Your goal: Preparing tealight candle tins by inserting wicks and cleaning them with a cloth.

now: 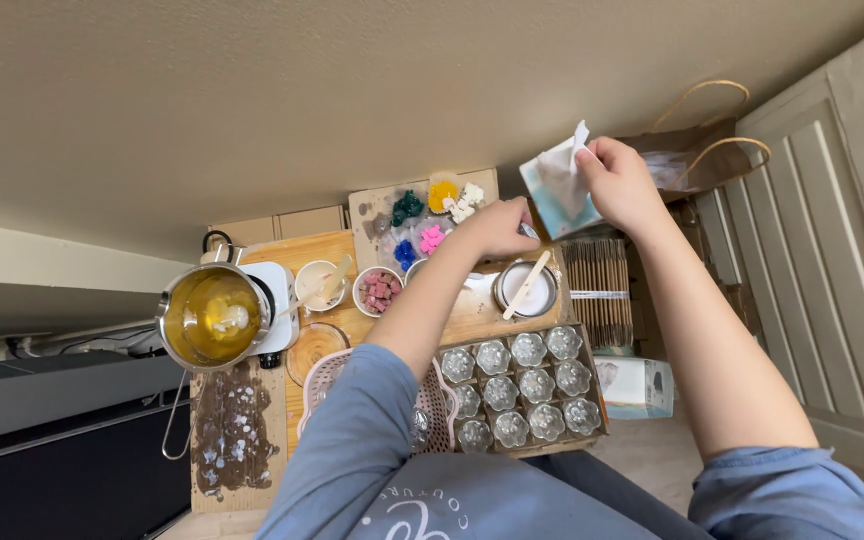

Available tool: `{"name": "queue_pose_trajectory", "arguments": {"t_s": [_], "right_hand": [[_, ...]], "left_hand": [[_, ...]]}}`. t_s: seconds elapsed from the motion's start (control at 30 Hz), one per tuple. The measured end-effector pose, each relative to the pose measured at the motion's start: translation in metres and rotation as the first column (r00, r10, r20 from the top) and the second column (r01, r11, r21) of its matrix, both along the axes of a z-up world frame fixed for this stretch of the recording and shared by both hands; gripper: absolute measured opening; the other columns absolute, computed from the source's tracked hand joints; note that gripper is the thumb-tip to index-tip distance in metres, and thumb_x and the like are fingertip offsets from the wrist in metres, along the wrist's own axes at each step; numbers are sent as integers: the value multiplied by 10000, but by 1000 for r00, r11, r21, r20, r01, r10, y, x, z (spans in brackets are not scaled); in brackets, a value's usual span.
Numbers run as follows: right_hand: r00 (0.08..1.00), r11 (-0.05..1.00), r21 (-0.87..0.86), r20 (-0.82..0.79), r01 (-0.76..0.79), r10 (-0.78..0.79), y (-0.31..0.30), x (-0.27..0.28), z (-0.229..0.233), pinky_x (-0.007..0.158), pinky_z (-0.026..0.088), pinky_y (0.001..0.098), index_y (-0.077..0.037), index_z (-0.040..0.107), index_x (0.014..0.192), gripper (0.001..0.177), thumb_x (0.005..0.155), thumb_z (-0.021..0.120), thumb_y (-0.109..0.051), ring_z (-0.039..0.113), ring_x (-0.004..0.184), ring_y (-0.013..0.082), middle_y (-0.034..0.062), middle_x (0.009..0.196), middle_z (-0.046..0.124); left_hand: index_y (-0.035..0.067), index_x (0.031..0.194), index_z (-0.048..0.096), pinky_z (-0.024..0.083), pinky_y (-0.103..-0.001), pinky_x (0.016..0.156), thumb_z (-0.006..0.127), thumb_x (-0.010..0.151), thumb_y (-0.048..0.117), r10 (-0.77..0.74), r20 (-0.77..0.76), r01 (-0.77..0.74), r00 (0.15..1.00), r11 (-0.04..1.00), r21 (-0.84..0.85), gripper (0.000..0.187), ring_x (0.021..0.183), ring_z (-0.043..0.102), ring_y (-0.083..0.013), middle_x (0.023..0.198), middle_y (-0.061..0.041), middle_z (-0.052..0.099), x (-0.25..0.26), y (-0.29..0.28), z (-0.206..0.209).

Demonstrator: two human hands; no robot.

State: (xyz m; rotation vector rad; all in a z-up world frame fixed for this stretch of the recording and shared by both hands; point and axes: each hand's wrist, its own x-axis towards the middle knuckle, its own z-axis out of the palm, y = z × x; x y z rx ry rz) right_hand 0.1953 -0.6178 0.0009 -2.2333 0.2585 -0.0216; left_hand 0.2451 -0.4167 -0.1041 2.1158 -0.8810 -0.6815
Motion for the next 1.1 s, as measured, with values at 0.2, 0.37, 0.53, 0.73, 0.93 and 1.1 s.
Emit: {"name": "queue_pose_trajectory", "arguments": {"t_s": [0.2, 0.37, 0.53, 0.73, 0.93, 1.1], "right_hand": [[999, 999, 38, 48, -6, 4, 1, 0, 0, 645, 463, 340, -1, 623, 909, 302, 1064, 604, -259, 533, 698, 146, 80, 743, 621], [990, 1000, -24, 139, 18, -14, 13, -6, 18, 648, 478, 339, 9, 631, 933, 267, 1049, 623, -231, 572, 680, 151, 88, 747, 633], [982, 999, -33, 186, 36, -29, 23, 0, 28, 648, 482, 328, 12, 636, 929, 264, 1055, 634, -220, 581, 684, 137, 80, 734, 639], [981, 974, 202, 141, 107, -137, 2, -7, 27, 588, 412, 284, -27, 635, 937, 266, 1103, 596, -232, 490, 663, 75, -11, 735, 579], [932, 820, 555, 208, 138, -298, -39, -13, -16, 718, 457, 247, -50, 657, 1027, 210, 1137, 548, -192, 553, 796, 60, -30, 916, 656], [953, 509, 812, -187, 286, -239, -43, -1, -117, 959, 564, 383, -52, 635, 1228, 299, 1071, 455, -231, 705, 1051, 207, 84, 1163, 725]], "left_hand": [[59, 1096, 658, 584, -403, 829, 785, 682, 409, -22, 22, 22, 1000, 1000, -10, 557, 907, 745, -312, 971, -166, 755, -2, 8, 56], [58, 1082, 651, 581, -409, 818, 794, 683, 400, -88, 93, 98, 992, 988, -118, 545, 910, 742, -323, 965, -156, 758, -4, 12, 51], [40, 1085, 642, 575, -418, 809, 797, 686, 391, -107, 110, 126, 988, 975, -184, 553, 929, 734, -341, 1002, -167, 750, -9, 15, 30], [67, 1110, 663, 567, -413, 845, 791, 674, 406, -43, 89, 45, 995, 998, -32, 567, 947, 724, -347, 1008, -170, 753, -5, 20, 24], [80, 1078, 651, 562, -399, 835, 809, 709, 434, 253, 58, -250, 966, 967, -55, 536, 960, 721, -301, 1038, -148, 748, 20, 26, 13], [43, 1042, 627, 577, -336, 802, 850, 766, 317, 380, -101, -388, 919, 838, -383, 448, 911, 702, -209, 978, -115, 731, 25, 20, -8]]}}
